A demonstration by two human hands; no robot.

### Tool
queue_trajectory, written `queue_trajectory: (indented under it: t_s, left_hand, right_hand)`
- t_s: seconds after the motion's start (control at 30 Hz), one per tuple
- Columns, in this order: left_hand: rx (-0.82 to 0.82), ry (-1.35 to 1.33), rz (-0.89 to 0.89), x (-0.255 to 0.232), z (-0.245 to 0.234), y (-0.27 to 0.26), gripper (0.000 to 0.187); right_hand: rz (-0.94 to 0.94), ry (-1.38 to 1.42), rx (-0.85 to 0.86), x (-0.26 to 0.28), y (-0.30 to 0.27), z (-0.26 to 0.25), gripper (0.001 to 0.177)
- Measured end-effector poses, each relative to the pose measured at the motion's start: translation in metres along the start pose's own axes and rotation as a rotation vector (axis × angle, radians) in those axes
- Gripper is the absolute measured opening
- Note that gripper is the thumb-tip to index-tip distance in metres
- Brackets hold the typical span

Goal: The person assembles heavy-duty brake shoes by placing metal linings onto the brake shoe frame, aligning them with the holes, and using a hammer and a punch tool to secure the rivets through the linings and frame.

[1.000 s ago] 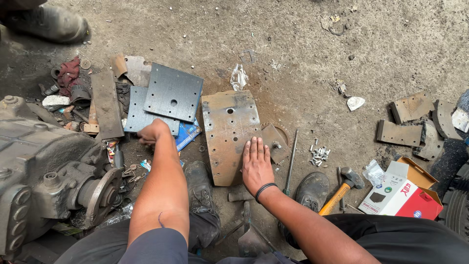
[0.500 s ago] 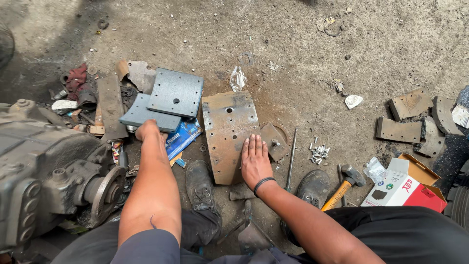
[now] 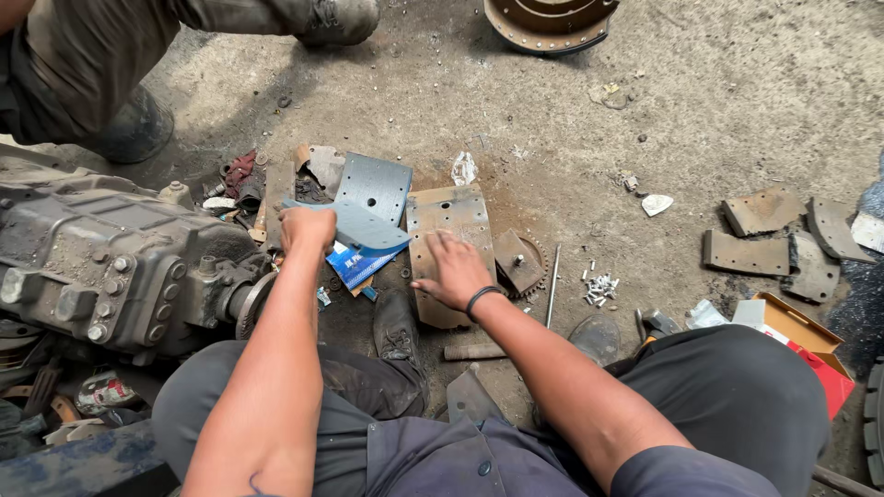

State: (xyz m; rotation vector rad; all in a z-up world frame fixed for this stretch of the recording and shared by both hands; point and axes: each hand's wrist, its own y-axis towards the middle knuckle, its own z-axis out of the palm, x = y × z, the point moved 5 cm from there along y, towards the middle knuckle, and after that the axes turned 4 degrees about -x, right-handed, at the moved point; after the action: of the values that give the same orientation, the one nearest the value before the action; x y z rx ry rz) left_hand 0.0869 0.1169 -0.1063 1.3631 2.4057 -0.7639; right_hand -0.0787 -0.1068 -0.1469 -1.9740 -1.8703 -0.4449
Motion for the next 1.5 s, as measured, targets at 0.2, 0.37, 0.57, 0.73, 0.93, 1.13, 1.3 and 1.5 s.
queue_trajectory:
  t_s: [0.2,0.37,0.57,0.73,0.93,1.13,1.3,1.5]
  left_hand:
    - [0.224,-0.492,0.188,-0.022,0.01,-0.073,0.047]
    - [-0.018,-0.44,0.292,0.009,0.056,-0.053,0.052]
    - [0.408,-0.649,0.138,0.05,0.181,-0.072,0.061]
    - [0.394,-0.222,-0.031,0.104,0.224,-0.122,0.048]
    - [0.388,-0.018,0.025,0.113,0.212,-0.136,0.046]
    - [0.287,-0.04,0.036,0.067,0.184,-0.112,0.053]
    - [0.19,-0.144,0.197,0.058,0.187,-0.083,0.06]
    - [0.253,0.019,0.123,0.085,0.214,-0.074,0.076]
  right_hand:
    - [-0.233,0.262,-0.497,0.039,-0.028,-0.06,0.04]
    - [0.125,0.751,-0.502,-0.035,-0.021,-0.081,0.031]
    - [0.293,1.093,-0.539,-0.13,-0.024,-0.009,0.032]
    - [0.688,0.677,-0.225,-0.194,-0.061,0.105,0.047]
    - [0.693,0.616,-0.046,-0.2,-0.085,0.146,0.061]
    - [0.703,0.883,-0.09,-0.153,-0.058,0.091,0.057]
    - [0.482,0.618,-0.214,-0.145,-0.035,0.07,0.068]
    - [0.502,0.654,-0.058,-0.163,-0.032,0.117,0.065]
